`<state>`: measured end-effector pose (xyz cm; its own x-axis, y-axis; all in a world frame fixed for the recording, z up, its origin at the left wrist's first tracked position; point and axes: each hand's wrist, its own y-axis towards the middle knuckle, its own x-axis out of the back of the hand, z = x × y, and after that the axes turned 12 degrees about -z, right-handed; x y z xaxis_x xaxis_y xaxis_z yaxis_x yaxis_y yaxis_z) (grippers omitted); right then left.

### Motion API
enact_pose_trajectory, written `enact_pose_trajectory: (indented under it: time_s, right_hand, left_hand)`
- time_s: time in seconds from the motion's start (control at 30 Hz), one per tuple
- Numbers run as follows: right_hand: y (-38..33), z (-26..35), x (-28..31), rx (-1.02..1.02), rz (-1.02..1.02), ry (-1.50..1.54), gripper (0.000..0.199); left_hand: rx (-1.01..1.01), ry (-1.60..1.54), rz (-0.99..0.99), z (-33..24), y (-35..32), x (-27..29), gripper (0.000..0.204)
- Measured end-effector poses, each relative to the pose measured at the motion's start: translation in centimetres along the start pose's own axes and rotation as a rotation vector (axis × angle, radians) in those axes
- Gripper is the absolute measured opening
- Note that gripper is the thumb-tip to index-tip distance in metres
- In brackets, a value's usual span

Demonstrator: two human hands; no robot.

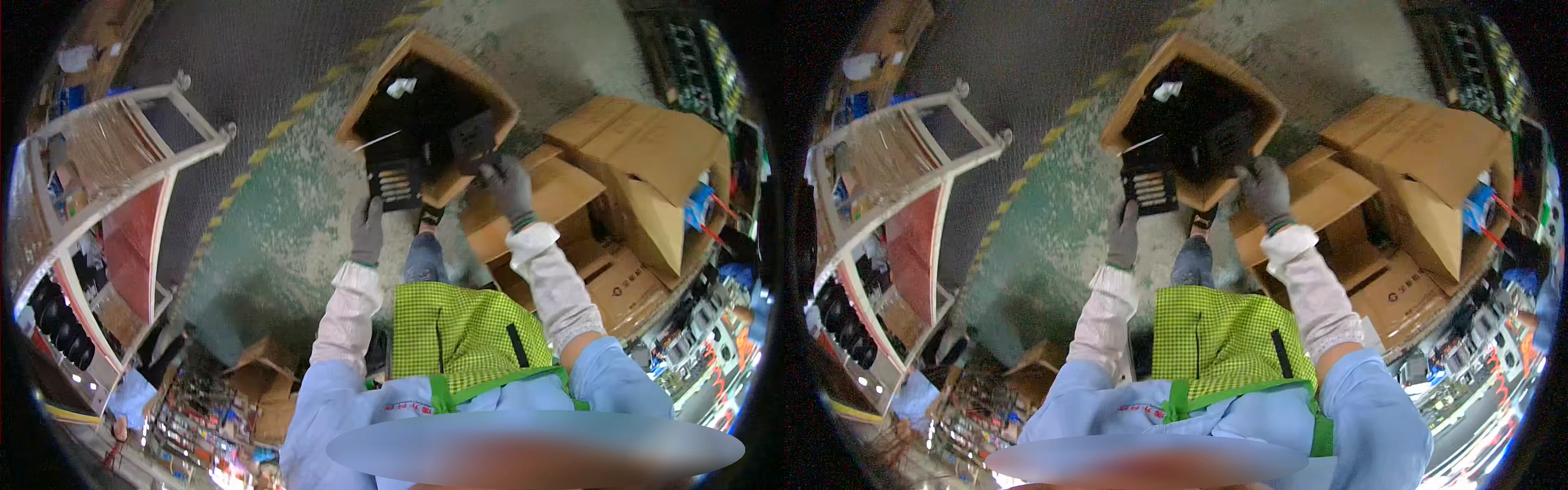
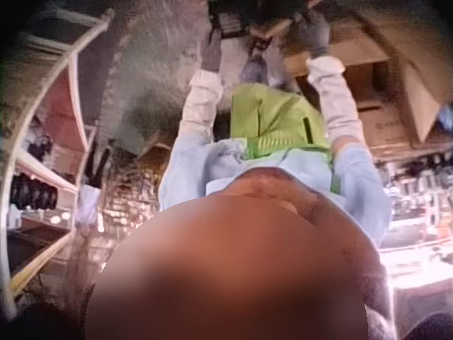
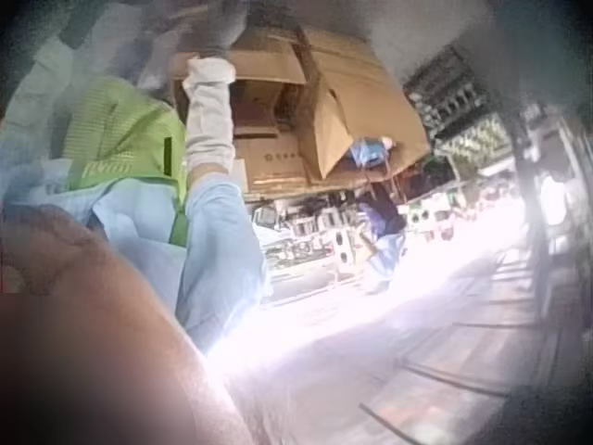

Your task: Assembling black plastic industrial components using a pneumatic screwdriver and organizing them into boxes.

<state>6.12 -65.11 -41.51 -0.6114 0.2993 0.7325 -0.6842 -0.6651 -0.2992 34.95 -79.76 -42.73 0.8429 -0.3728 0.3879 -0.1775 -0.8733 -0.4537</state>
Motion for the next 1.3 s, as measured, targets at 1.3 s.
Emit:
enact_pose_trajectory:
  time_s: [1.3]
  right_hand:
    - [-74.6, -11.1, 48.1, -0.399, -1.076, 0.128, 0.018]
  left_hand:
    - [-1.363, -0.019, 1.139, -36.0, -63.9, -21.6, 0.014]
